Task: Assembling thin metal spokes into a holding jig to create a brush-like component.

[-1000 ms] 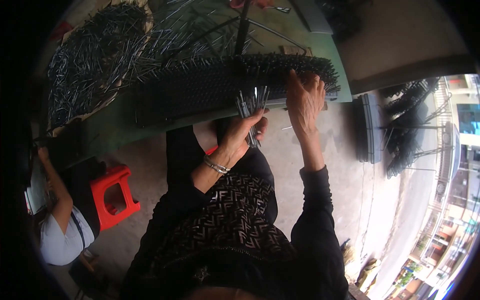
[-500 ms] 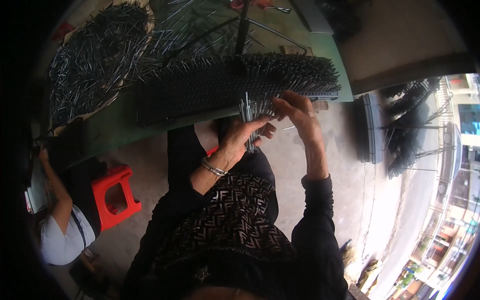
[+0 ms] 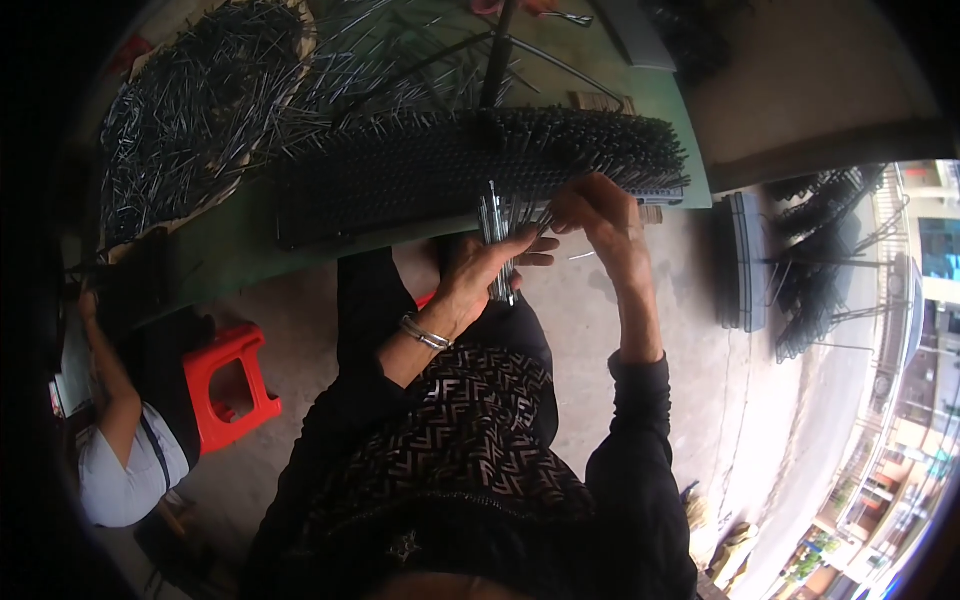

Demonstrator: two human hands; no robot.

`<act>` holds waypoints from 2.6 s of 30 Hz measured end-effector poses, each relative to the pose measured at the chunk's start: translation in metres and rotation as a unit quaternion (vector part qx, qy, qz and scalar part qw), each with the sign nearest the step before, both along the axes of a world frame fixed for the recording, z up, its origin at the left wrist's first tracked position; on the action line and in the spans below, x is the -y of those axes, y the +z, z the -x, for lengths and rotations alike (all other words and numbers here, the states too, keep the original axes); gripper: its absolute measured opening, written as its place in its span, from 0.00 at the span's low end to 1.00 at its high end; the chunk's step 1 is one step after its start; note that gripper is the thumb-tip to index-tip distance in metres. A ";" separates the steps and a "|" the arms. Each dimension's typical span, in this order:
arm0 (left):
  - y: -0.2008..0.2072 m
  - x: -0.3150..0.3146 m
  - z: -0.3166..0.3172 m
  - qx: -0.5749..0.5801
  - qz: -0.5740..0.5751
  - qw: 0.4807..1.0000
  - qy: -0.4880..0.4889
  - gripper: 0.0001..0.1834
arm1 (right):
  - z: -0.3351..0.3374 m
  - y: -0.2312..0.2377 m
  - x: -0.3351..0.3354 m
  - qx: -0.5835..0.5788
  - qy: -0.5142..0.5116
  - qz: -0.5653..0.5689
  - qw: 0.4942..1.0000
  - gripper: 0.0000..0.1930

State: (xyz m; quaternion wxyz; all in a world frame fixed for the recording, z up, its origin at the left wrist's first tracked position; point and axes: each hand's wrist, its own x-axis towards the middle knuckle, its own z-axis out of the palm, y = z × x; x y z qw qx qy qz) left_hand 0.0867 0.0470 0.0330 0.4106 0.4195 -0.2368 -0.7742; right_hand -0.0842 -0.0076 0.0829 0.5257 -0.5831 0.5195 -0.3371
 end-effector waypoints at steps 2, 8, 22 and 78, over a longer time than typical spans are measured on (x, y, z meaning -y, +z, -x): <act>-0.006 0.004 0.000 -0.065 -0.031 0.996 0.056 0.16 | 0.001 0.001 0.004 -0.032 -0.070 0.112 0.991 0.07; -0.019 0.017 0.003 -0.131 -0.105 0.985 0.031 0.16 | -0.011 -0.012 0.025 -0.083 -0.226 0.267 0.933 0.03; -0.021 0.012 0.006 -0.177 -0.133 0.973 0.072 0.13 | -0.014 -0.019 0.033 -0.214 -0.206 0.271 0.916 0.05; 0.005 -0.010 0.000 -0.030 0.015 0.998 0.048 0.12 | -0.009 -0.004 -0.007 0.064 -0.010 -0.043 0.997 0.12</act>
